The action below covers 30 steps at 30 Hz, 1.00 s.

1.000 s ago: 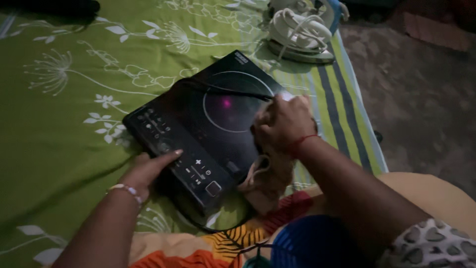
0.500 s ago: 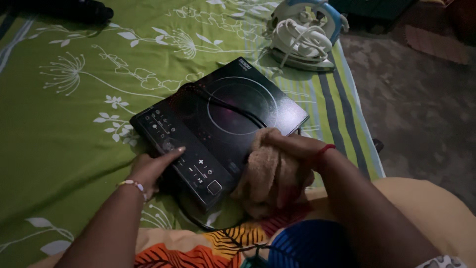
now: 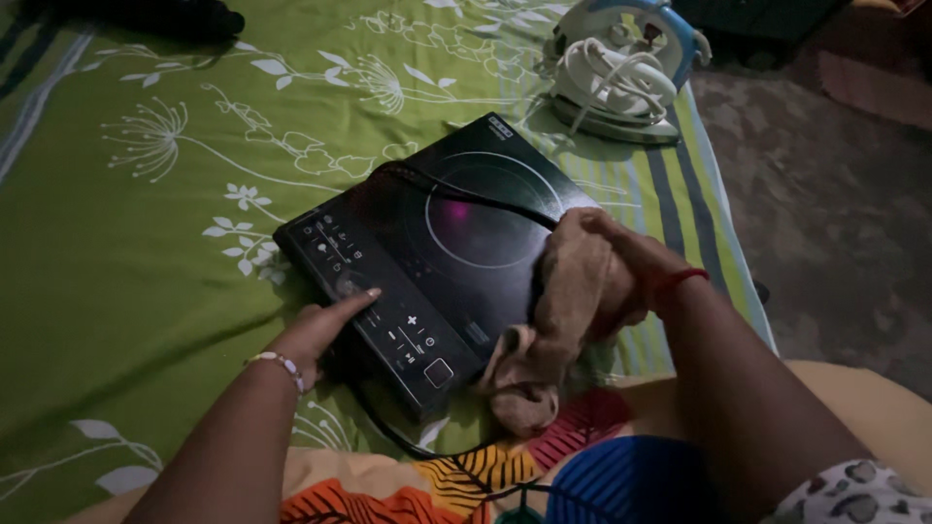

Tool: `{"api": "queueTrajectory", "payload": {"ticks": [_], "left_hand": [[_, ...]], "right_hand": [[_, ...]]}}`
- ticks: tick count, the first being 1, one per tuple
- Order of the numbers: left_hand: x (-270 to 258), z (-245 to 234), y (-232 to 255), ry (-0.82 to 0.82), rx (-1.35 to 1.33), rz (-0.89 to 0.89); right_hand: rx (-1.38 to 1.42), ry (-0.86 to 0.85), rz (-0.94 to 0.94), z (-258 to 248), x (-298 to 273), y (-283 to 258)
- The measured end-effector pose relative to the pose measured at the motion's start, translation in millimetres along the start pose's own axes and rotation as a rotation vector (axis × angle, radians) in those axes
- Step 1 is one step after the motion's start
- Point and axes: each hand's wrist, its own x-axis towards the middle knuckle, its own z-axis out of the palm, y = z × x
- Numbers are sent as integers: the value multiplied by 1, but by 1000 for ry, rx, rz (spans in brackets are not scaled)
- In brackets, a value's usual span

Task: The person wipes the surface of a black induction cooktop with a brown cloth. They clean the top glass surface, the control panel, the sides, and the bottom of the device while sitting on a bed.

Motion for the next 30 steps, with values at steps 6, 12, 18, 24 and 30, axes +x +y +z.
{"api": "queueTrajectory", "payload": {"ticks": [6,12,18,24,30], "left_hand": [[-2,1,2,25,4,-1],[-4,3,1,21,4,70],[-10,-4,18,180,154,201],[4,-33,25,285,546,267],[48,-78,-14,582,917,338]], "right_hand": [[-79,-78,16,-11,18,2],[-73,-101,-14,-9,17,2],[24,-194,-1,10,3,0],[-2,-192,-8,20,3,0],[40,-30,-243,30,25,24]]}}
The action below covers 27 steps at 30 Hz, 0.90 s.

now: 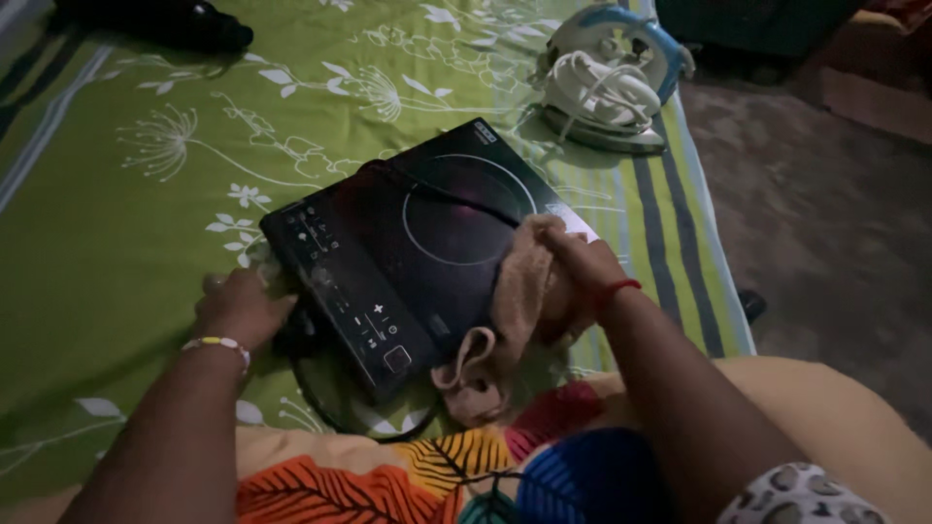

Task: The person wipes the surface of a black induction cooktop with a brown cloth. They clean the top glass surface, the control panel, the sides, and the bottom of the device while sitting on a bed.

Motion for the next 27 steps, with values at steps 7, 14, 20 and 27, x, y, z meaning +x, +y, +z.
{"api": "queueTrajectory", "payload": {"ticks": [7,14,20,27], "left_hand": [[-52,20,18,-283,87,-7],[-73,-35,48,-93,155,-102],[-72,-96,-6,540,-125,34],[-107,-123,44,794,-93,255]], "right_hand": [[-338,461,-536,21,-33,3],[-295,282,-1100,42,-75,2],[-360,36,-1212,58,-90,-6],[-1038,-198,-1312,86,-141,-24]]}}
